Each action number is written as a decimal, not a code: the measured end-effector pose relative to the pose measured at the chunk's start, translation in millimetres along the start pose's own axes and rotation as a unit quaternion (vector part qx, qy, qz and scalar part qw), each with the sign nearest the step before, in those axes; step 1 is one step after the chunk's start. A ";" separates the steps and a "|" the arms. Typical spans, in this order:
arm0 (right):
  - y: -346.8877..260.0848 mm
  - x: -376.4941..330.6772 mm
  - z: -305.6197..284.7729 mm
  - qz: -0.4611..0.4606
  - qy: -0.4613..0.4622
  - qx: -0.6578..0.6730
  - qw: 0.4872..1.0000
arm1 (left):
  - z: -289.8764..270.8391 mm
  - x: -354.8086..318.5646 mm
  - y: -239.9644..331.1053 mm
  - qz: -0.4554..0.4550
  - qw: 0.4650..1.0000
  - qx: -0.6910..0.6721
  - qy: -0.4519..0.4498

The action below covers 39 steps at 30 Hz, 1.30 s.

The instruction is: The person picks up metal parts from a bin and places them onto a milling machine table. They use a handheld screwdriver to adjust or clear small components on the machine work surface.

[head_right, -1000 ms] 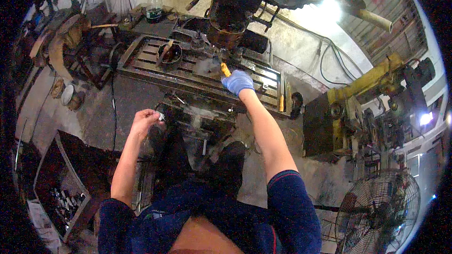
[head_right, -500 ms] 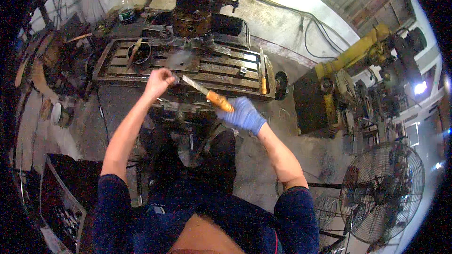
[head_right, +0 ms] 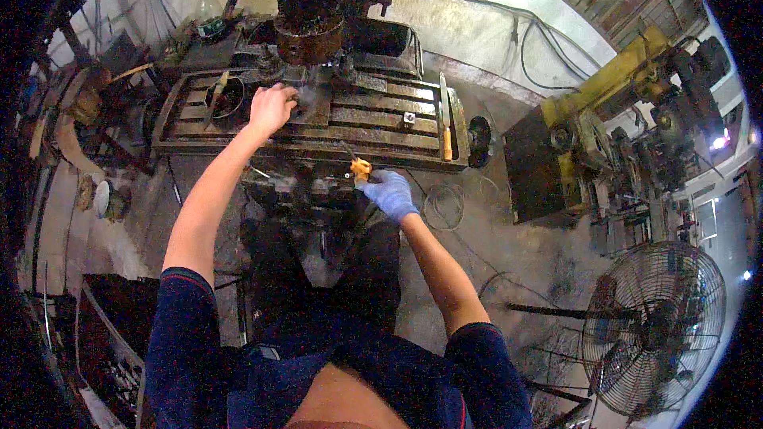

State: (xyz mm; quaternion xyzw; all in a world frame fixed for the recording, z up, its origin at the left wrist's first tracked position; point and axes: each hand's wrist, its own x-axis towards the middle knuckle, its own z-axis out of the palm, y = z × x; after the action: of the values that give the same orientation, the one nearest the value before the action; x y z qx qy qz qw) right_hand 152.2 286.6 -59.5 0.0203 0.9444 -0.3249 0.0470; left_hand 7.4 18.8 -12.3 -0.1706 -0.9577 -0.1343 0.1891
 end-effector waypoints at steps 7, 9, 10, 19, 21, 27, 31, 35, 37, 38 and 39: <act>36.9 -54.3 -27.5 0.012 0.017 0.188 0.982 | 27.5 30.8 -2.1 0.004 0.998 -0.047 0.048; 50.4 -66.2 -40.5 0.031 0.053 0.195 0.979 | 33.8 39.8 3.1 0.014 0.998 -0.034 0.042; 56.8 -71.2 -50.7 0.062 0.050 0.219 0.972 | 36.8 42.1 3.2 0.007 0.999 -0.023 0.046; -44.1 -33.9 -269.7 -0.187 0.396 -0.151 0.886 | 35.6 40.9 11.3 -0.164 0.984 -0.045 0.050; -99.7 -8.3 -327.5 -0.375 0.421 0.217 0.797 | 35.1 39.5 3.7 -0.183 0.980 -0.060 0.041; -217.5 -25.6 -389.5 -0.514 0.342 0.279 0.736 | 38.6 44.0 4.8 -0.189 0.977 -0.096 0.041; -164.0 -41.0 -336.2 -0.514 0.333 0.316 0.725 | 45.2 45.1 9.7 -0.178 0.976 -0.108 0.066; -145.6 -39.8 -294.8 -0.479 0.422 0.235 0.733 | 44.5 42.6 1.1 -0.181 0.977 -0.086 0.067; -147.3 -40.5 -280.2 -0.482 0.394 0.283 0.729 | 43.1 39.3 0.9 -0.184 0.977 -0.086 0.066; -146.7 -41.9 -278.2 -0.486 0.380 0.305 0.726 | 39.1 38.2 2.8 -0.184 0.976 -0.093 0.070; -133.7 -42.1 -274.1 -0.463 0.379 0.330 0.730 | 36.6 39.5 5.2 -0.184 0.975 -0.101 0.075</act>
State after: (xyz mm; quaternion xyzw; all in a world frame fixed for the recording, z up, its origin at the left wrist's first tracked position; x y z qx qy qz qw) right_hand 164.1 349.6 241.6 -0.2838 0.6094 -0.5633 -0.4804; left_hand -36.6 46.2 -27.9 0.0011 -0.9372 -0.2749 0.2145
